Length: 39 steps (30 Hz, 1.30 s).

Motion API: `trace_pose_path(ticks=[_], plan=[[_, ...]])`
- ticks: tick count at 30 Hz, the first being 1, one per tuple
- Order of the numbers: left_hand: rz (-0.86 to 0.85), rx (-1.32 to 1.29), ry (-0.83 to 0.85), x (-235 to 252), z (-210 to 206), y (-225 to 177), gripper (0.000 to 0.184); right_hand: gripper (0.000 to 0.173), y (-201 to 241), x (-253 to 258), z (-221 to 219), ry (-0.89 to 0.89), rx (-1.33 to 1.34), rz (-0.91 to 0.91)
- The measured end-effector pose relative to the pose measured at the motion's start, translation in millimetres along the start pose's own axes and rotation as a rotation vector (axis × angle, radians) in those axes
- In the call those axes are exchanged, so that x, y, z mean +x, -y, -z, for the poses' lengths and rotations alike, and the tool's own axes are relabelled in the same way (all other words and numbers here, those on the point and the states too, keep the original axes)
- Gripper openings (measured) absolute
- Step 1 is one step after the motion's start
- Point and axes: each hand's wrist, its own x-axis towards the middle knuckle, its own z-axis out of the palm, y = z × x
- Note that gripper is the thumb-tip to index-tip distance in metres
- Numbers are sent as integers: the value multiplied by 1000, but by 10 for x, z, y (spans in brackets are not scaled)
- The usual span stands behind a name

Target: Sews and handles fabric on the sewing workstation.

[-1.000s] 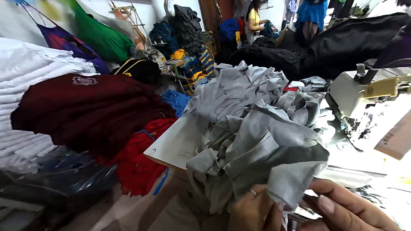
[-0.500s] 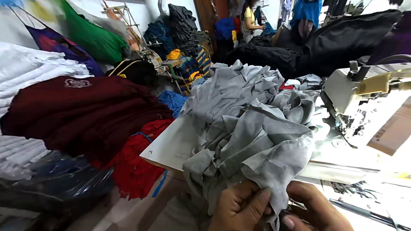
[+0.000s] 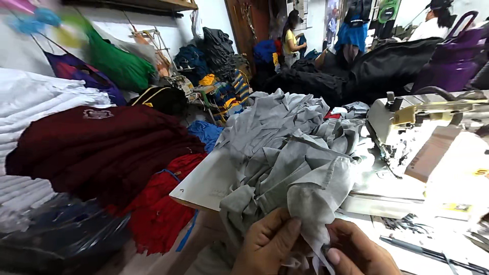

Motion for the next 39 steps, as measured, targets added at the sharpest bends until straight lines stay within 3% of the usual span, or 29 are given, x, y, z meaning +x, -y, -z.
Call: trace_pose_path(ticks=[6,9,11,15,18,22,25,29,33,36,39], plan=[[-10,-29,-6,-17,-63,-12,28,50,44,-33,-88,-78,91,66],[-14,-56,-51,-9,-84,-38,28,51,11,-73,-124,-100,18,120],[-20,-82,-111,11,-113,-77,31,45,-13,-92,-144,-94,-118,111],[-48,-77,-85,33,-78,-78,29,15,-36,-61,-163,-9,-255,61],[-178,251,90,36,11,19,18,19,-58,-10,-103,-17,-5,-27],[-351,697,158,16,114,175,58,12,38,17,-28,-16,410,-182],[-332,872,191,-76,128,178,72,19,39,2,-15,-53,616,-240],[-270,928,64,-177,99,388,69,19,-11,3,-62,-32,673,-240],[-318,993,-69,-174,102,438,35,21,-20,-5,-60,-30,722,-232],[-359,1003,-108,-124,299,331,38,24,17,-45,94,-53,752,-205],[-482,1211,-321,-75,616,82,36,21,125,-139,501,-177,618,-71]])
